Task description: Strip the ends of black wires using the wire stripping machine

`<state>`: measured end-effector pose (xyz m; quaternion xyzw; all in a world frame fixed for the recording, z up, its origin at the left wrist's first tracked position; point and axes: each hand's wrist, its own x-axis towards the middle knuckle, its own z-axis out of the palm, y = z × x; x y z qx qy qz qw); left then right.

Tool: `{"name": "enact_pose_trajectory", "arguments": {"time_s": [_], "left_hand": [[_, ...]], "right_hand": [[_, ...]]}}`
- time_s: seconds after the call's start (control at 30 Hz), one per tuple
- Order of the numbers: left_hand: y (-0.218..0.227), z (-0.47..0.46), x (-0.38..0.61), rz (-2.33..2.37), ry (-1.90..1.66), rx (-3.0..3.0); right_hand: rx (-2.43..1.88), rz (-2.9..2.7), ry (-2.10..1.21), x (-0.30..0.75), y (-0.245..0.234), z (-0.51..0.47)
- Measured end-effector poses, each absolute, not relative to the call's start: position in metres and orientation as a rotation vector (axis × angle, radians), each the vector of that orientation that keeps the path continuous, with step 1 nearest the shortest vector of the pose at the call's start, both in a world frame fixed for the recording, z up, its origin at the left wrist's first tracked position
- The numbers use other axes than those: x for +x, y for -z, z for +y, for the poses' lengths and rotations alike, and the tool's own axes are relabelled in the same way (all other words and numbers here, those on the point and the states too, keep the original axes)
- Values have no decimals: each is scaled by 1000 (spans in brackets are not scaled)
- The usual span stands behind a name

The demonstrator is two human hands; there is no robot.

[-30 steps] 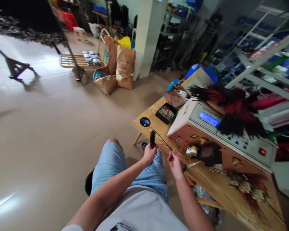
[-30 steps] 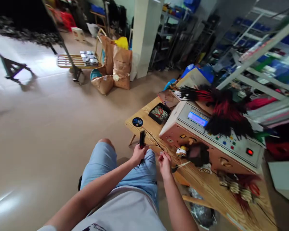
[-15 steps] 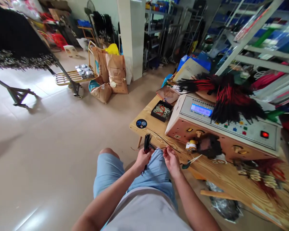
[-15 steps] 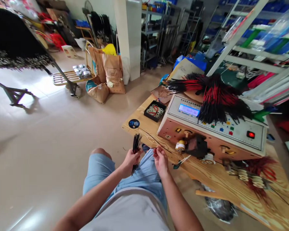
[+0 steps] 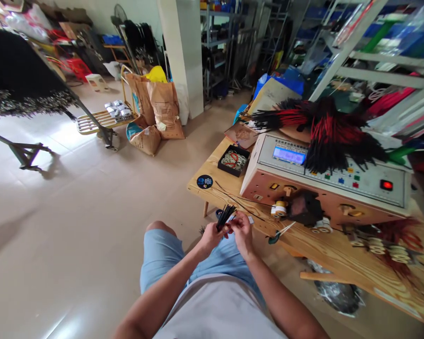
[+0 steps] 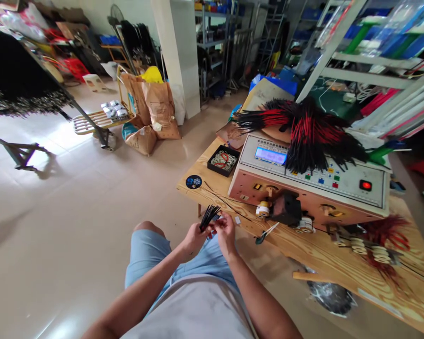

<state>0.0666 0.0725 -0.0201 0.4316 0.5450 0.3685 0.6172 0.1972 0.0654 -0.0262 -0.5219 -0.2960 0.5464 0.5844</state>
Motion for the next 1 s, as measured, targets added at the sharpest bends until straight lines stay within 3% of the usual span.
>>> {"name": "enact_pose_trajectory", "arguments": {"time_s": [0.33, 0.63, 0.87, 1.0], "left_hand": [[20, 64, 60, 1216, -844, 1001], [5, 60, 53, 1225, -995, 916], [2, 73, 44, 1224, -1125, 804], [-1, 76, 40, 1256, -1188, 748]], "right_hand": [[-985, -188, -1200, 268, 32, 148], [-987, -282, -1026, 236, 31, 150], [-1096, -401, -1147, 205, 26, 135], [-1194, -743, -1277, 184, 27, 111]]}}
